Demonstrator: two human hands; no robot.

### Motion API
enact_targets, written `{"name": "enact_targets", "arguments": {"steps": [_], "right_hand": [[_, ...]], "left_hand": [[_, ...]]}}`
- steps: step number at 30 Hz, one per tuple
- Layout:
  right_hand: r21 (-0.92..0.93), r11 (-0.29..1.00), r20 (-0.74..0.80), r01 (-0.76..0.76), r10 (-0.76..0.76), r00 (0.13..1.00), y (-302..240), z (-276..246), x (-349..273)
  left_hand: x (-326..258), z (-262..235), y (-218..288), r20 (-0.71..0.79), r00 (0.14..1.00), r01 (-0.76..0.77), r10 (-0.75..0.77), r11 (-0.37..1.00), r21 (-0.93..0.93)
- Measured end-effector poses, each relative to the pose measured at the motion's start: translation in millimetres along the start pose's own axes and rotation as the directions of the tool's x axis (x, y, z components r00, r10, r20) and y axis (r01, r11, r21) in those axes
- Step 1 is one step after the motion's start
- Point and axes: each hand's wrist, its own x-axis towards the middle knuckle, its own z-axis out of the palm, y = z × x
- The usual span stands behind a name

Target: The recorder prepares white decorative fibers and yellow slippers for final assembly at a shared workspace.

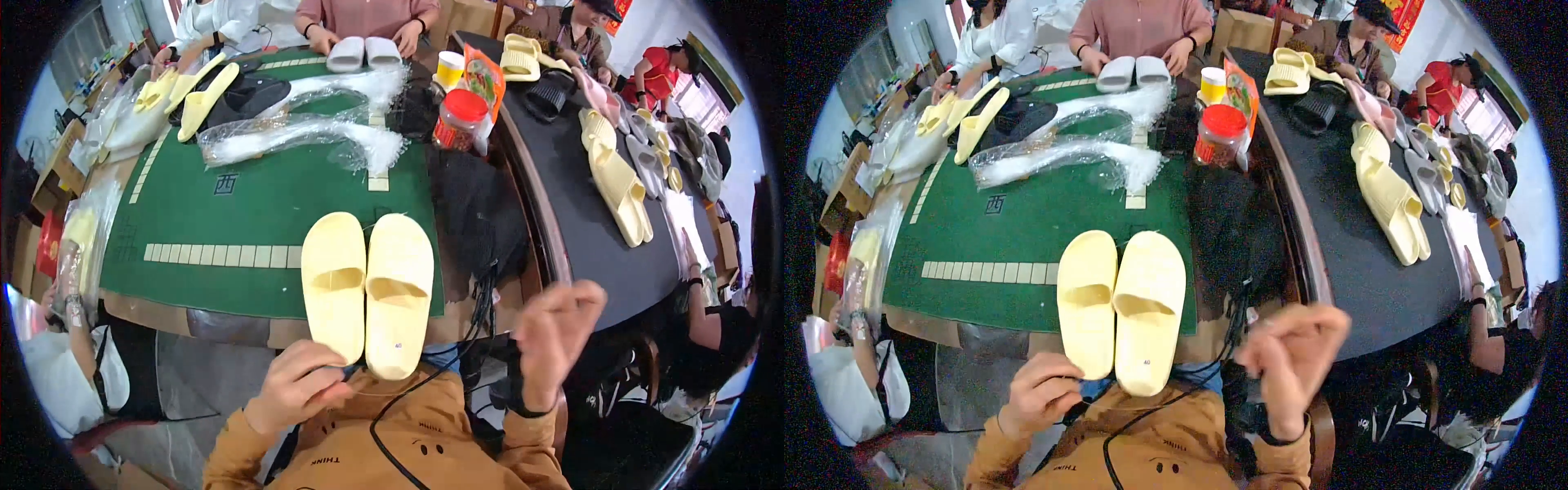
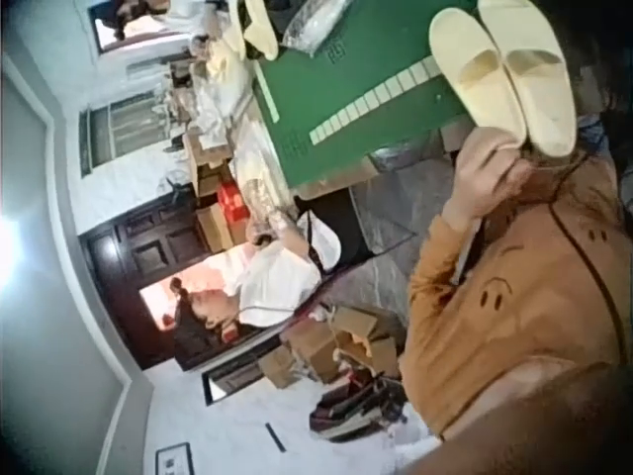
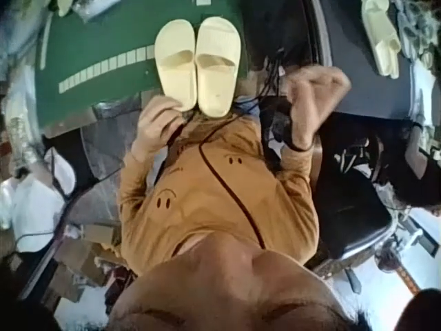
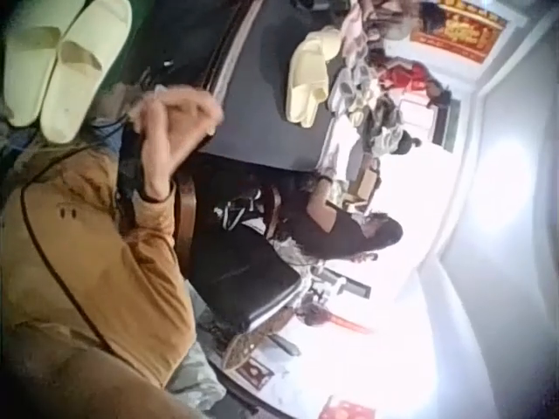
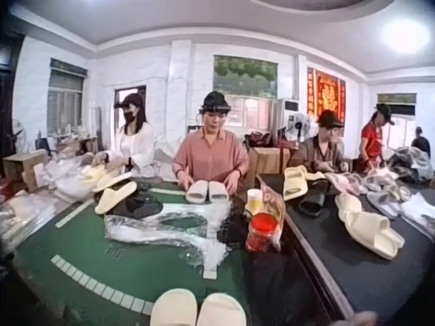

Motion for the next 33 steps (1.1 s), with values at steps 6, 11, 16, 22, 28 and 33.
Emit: {"name": "enact_targets", "arguments": {"steps": [6, 11, 16, 22, 28, 33], "right_hand": [[-0.567, 0.823, 0.544, -0.038, 0.409, 0.733, 71, 24, -27], [-0.648, 0.723, 0.612, 0.239, 0.309, 0.728, 104, 25, -37], [-0.661, 0.579, 0.664, 0.477, 0.157, 0.731, 125, 37, -46], [-0.788, 0.487, 0.59, 0.376, 0.422, 0.689, 157, 45, -26], [-0.788, 0.555, 0.553, 0.266, 0.451, 0.7, 160, 50, -22], [-0.752, 0.459, 0.656, 0.473, 0.454, 0.603, 163, 46, -27]], "left_hand": [[-38, 5, -8, 0.043, 0.953, 0.302, -0.3, 0.952, -0.054], [-28, 18, -30, 0.035, 0.942, 0.332, -0.335, 0.941, 0.065], [0, 23, -41, 0.105, 0.923, 0.351, -0.37, 0.922, 0.165], [22, 34, -50, 0.251, 0.935, 0.197, -0.25, 0.956, 0.219], [39, 58, -66, 0.245, 0.89, 0.271, -0.384, 0.879, 0.391], [46, 71, -80, 0.209, 0.897, 0.251, -0.388, 0.839, 0.483]]}}
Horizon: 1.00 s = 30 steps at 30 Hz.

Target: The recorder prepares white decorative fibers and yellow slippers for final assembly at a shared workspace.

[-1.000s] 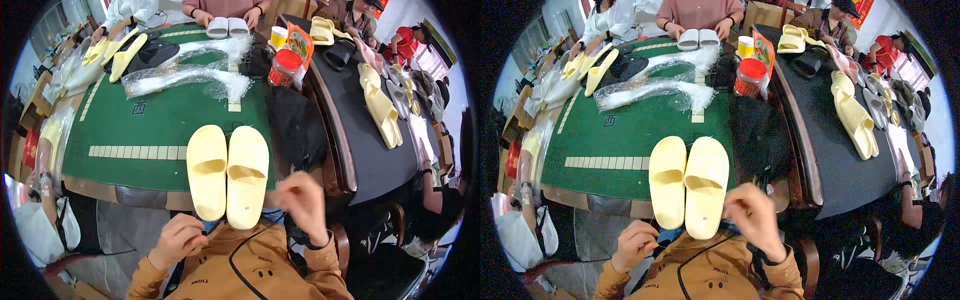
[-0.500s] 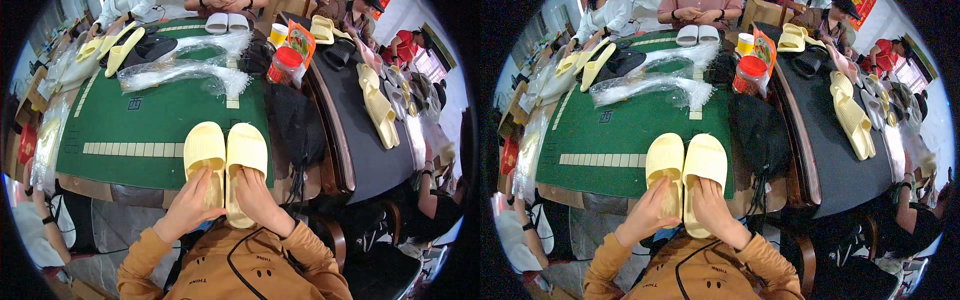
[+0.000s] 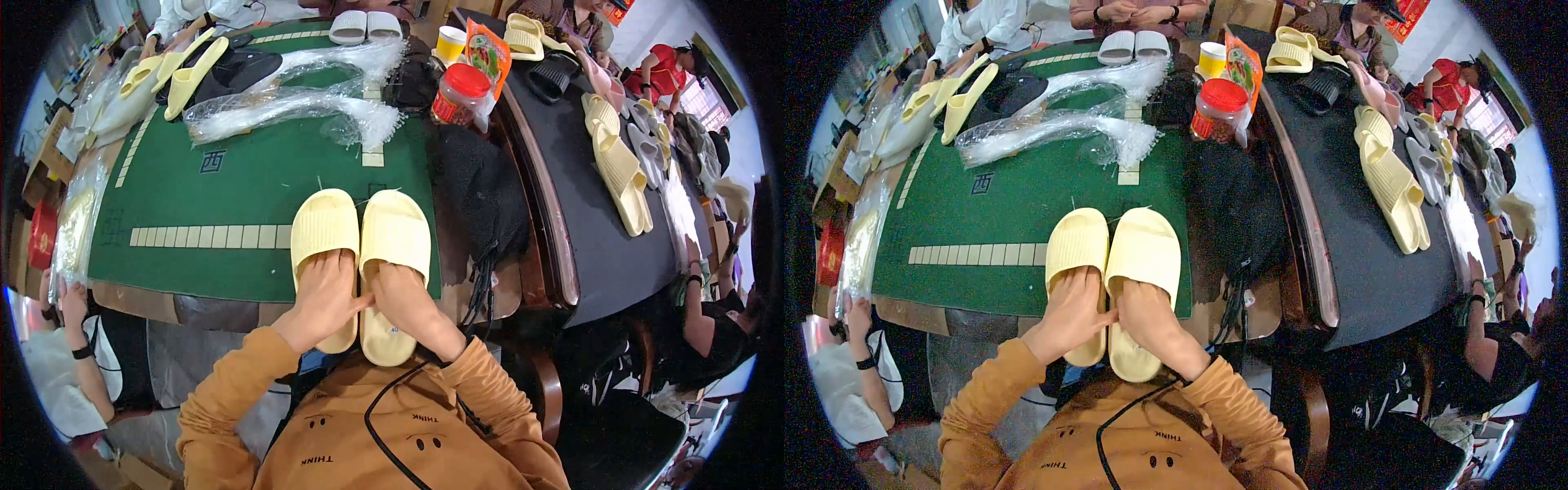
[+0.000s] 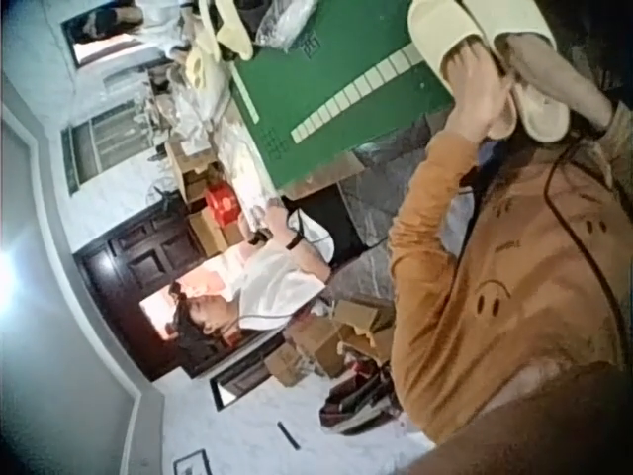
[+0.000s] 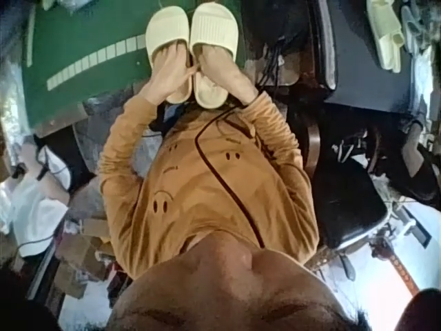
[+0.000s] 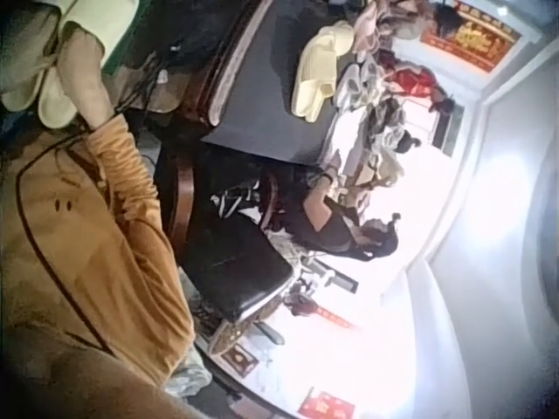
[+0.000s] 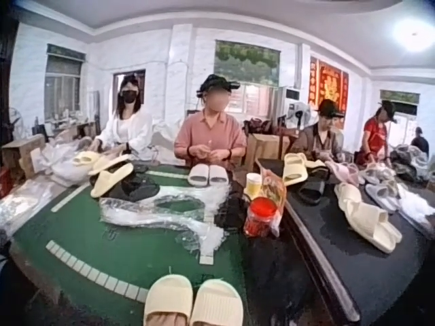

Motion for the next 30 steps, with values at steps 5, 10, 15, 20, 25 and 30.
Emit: {"name": "enact_targets", "arguments": {"steps": [5, 10, 15, 20, 25, 30], "right_hand": [[0.091, 0.996, -0.231, 0.023, -0.001, 0.973, -17, -12, -17], [0.156, 0.928, -0.385, 0.338, -0.258, 0.886, -13, -46, -32], [0.347, 0.935, -0.387, 0.074, 0.071, 0.919, 23, -100, 16], [0.345, 0.938, -0.201, 0.018, 0.055, 0.978, 61, -108, 74], [0.323, 0.945, 0.025, 0.051, -0.062, 0.998, 61, -88, 124], [0.096, 0.995, 0.261, 0.018, -0.043, 0.964, 59, -58, 149]], "left_hand": [[5, 5, 2, -0.019, 0.999, 0.04, -0.039, 0.998, 0.046], [10, 8, -3, -0.159, 0.986, -0.03, 0.045, 0.995, 0.099], [14, 10, -5, -0.122, 0.991, 0.051, -0.056, 0.998, -0.048], [18, 10, -1, 0.019, 0.982, 0.188, -0.187, 0.973, -0.131], [18, 7, -2, 0.064, 0.984, 0.175, -0.168, 0.976, -0.129], [23, 0, 1, 0.164, 0.969, 0.215, -0.182, 0.953, -0.212]]}}
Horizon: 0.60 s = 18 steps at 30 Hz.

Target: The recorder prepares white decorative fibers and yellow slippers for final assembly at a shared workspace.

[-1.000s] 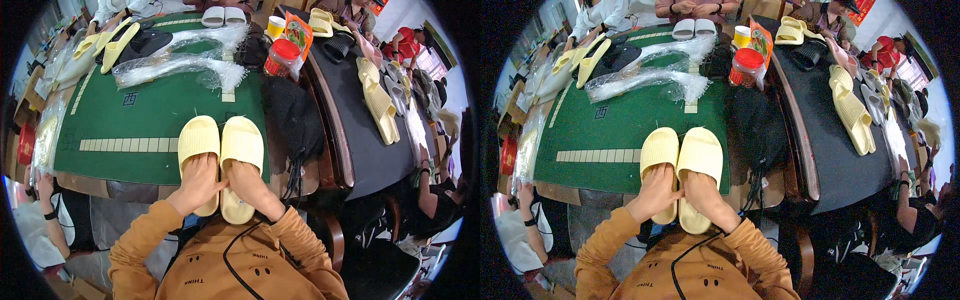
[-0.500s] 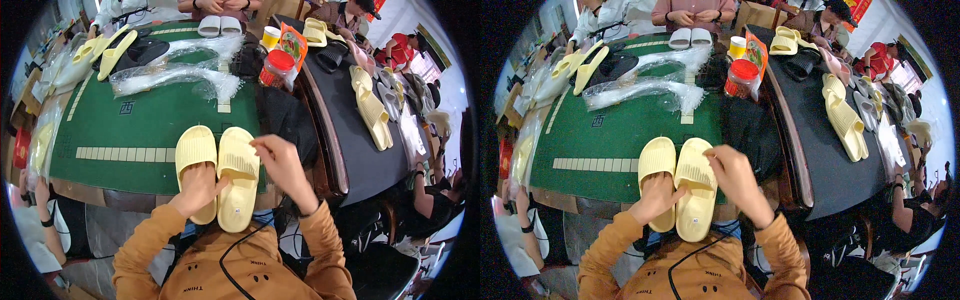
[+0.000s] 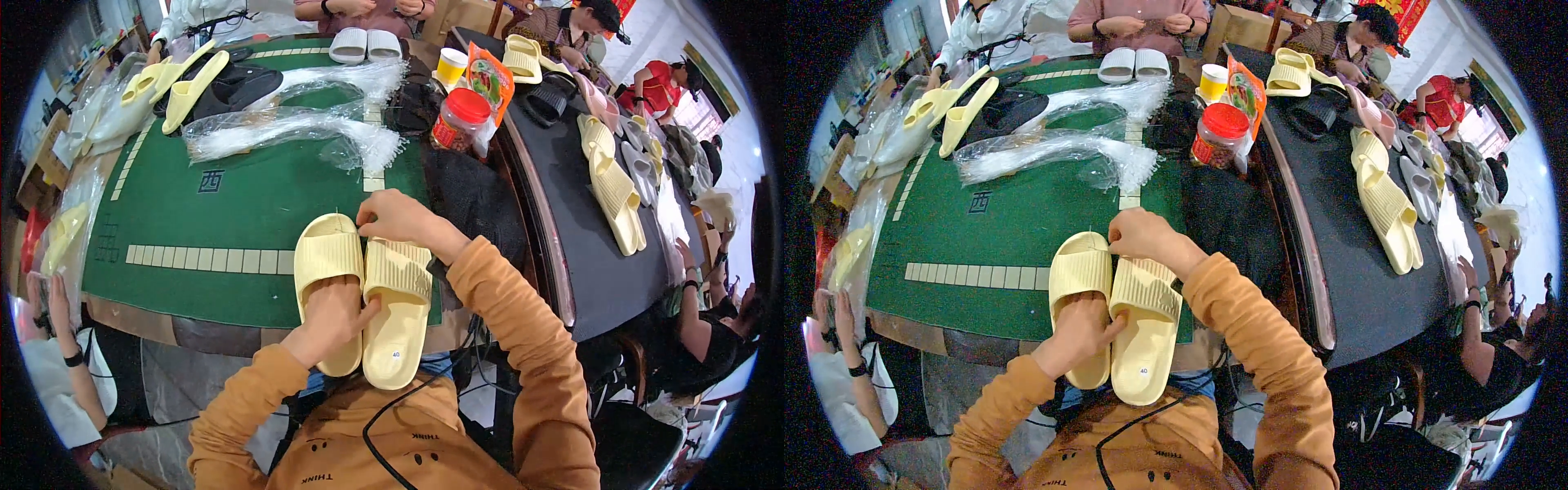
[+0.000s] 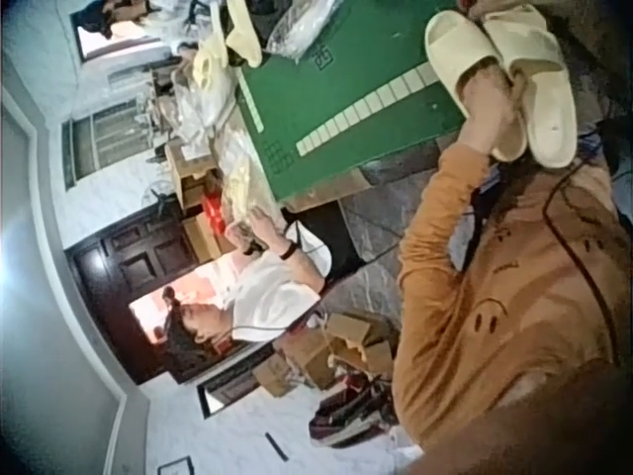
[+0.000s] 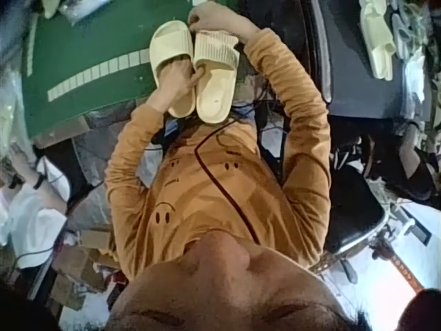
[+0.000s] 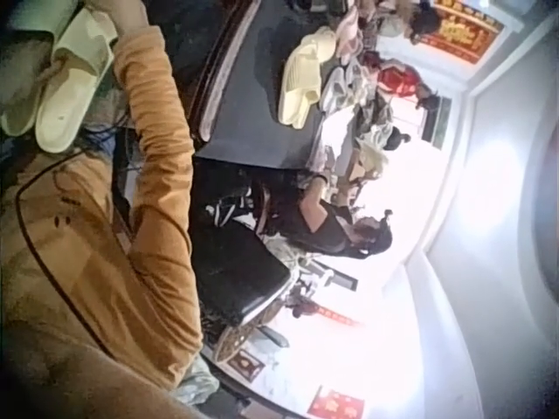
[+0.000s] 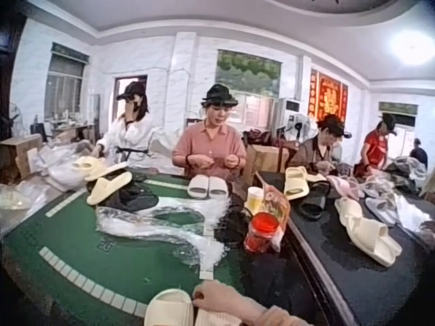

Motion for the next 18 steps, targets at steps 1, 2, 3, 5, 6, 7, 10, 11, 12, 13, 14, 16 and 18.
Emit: {"name": "enact_targets", "arguments": {"steps": [1, 2, 3, 5, 6, 7, 10, 11, 12, 13, 14, 16, 18], "right_hand": [[0.002, 1.0, 0.003, 0.005, -0.005, 1.0, -5, 2, 0], [-0.083, 0.996, -0.024, 0.043, -0.045, 0.999, -10, 4, -2], [-0.169, 0.983, -0.048, 0.077, -0.086, 0.995, -14, 6, -2], [-0.163, 0.984, -0.005, 0.069, -0.07, 0.998, -14, 9, 2], [-0.198, 0.979, -0.098, 0.052, -0.073, 0.992, -14, 13, 1], [-0.231, 0.973, -0.19, 0.029, -0.074, 0.979, -14, 15, 1], [0.026, 0.999, -0.233, -0.038, 0.043, 0.972, -5, 11, 6], [0.192, 0.981, -0.227, -0.012, 0.056, 0.972, 1, 8, 7], [0.207, 0.978, -0.21, 0.029, 0.015, 0.978, 6, 6, 6], [0.207, 0.978, -0.212, 0.03, 0.014, 0.977, 7, 6, 6], [0.306, 0.952, -0.143, -0.011, 0.057, 0.988, 7, 6, 7], [0.399, 0.915, -0.069, -0.056, 0.091, 0.993, 5, 5, 8], [0.561, 0.822, -0.003, -0.093, 0.115, 0.993, 0, 3, 12]], "left_hand": [[0, 0, -1, 0.026, 1.0, 0.015, -0.015, 1.0, 0.01], [-1, -1, -4, 0.025, 0.999, 0.02, -0.02, 1.0, 0.011], [-2, 0, -6, -0.008, 1.0, -0.015, 0.015, 1.0, 0.006], [-4, 3, -7, -0.045, 0.998, -0.052, 0.052, 0.999, 0.002], [-4, 7, -9, -0.088, 0.994, -0.067, 0.067, 0.998, 0.006], [-4, 9, -10, -0.127, 0.988, -0.085, 0.086, 0.996, 0.01], [-4, 5, -7, -0.046, 0.997, -0.059, 0.06, 0.998, 0.02], [-4, 5, -6, -0.047, 0.997, -0.06, 0.061, 0.998, 0.02], [-3, 5, -4, -0.029, 0.999, -0.045, 0.046, 0.998, 0.034], [-3, 5, -3, -0.013, 0.999, -0.03, 0.03, 0.998, 0.049], [-4, 5, -3, -0.013, 0.999, -0.03, 0.031, 0.998, 0.051], [-6, 7, -4, -0.052, 0.996, -0.076, 0.076, 0.997, 0.012], [-6, 10, -5, -0.086, 0.993, -0.079, 0.081, 0.997, 0.024]]}}
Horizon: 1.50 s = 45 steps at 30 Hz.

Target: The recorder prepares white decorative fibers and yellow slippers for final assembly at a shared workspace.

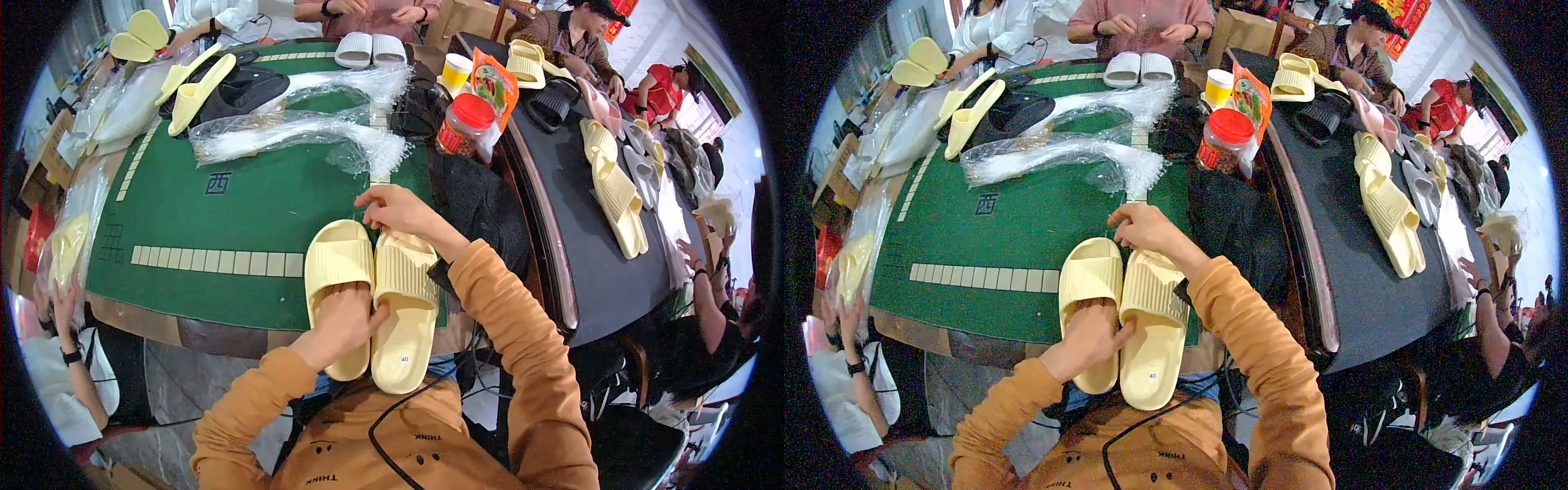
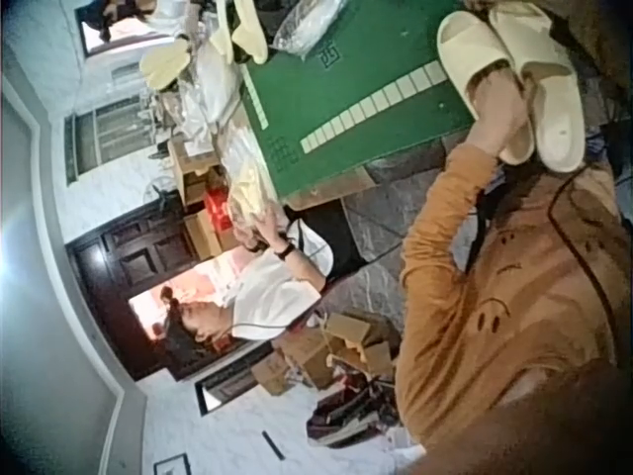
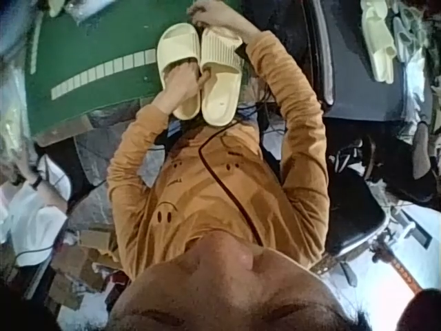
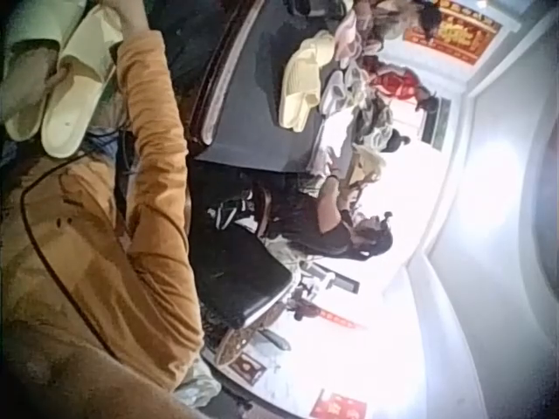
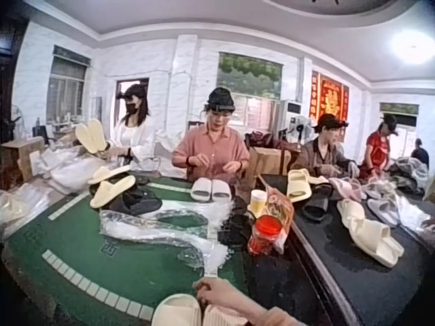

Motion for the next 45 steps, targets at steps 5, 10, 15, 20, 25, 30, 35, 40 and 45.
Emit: {"name": "enact_targets", "arguments": {"steps": [5, 10, 15, 20, 25, 30, 35, 40, 45], "right_hand": [[-0.039, 0.996, 0.059, -0.086, 0.089, 0.994, -9, 7, 5], [-0.071, 0.987, -0.033, -0.142, 0.14, 0.99, -14, 14, 11], [-0.197, 0.98, -0.082, 0.035, -0.052, 0.995, -2, 22, 20], [-0.322, 0.938, -0.268, 0.13, -0.222, 0.937, -6, 7, 2], [-0.362, 0.867, -0.365, 0.342, -0.47, 0.804, -19, -13, -47], [-0.133, 0.937, -0.444, 0.323, -0.348, 0.826, -18, 2, -76], [0.201, 0.917, -0.498, 0.344, -0.206, 0.842, -6, 29, -77], [0.3, 0.911, -0.513, 0.283, -0.096, 0.853, -7, 34, -81], [0.343, 0.844, -0.591, 0.413, -0.149, 0.793, 4, 29, -76]], "left_hand": [[0, 3, -1, -0.031, 0.999, -0.015, 0.016, 0.999, 0.033], [0, 7, -4, -0.09, 0.994, -0.061, 0.064, 0.997, 0.04], [1, -3, 2, 0.117, 0.993, 0.026, -0.026, 1.0, 0.005], [-10, -10, 3, 0.029, 0.999, -0.024, 0.024, 1.0, 0.006], [-52, -54, 3, -0.242, 0.924, -0.308, 0.297, 0.951, -0.007], [0, -99, 3, -0.384, 0.917, -0.238, 0.109, 0.922, -0.305], [68, -65, -12, -0.153, 0.976, -0.214, 0.152, 0.78, -0.589], [79, -51, -21, -0.038, 0.999, -0.048, 0.031, 0.698, -0.714], [84, -44, -29, -0.008, 1.0, -0.011, 0.008, 0.586, -0.81]]}}
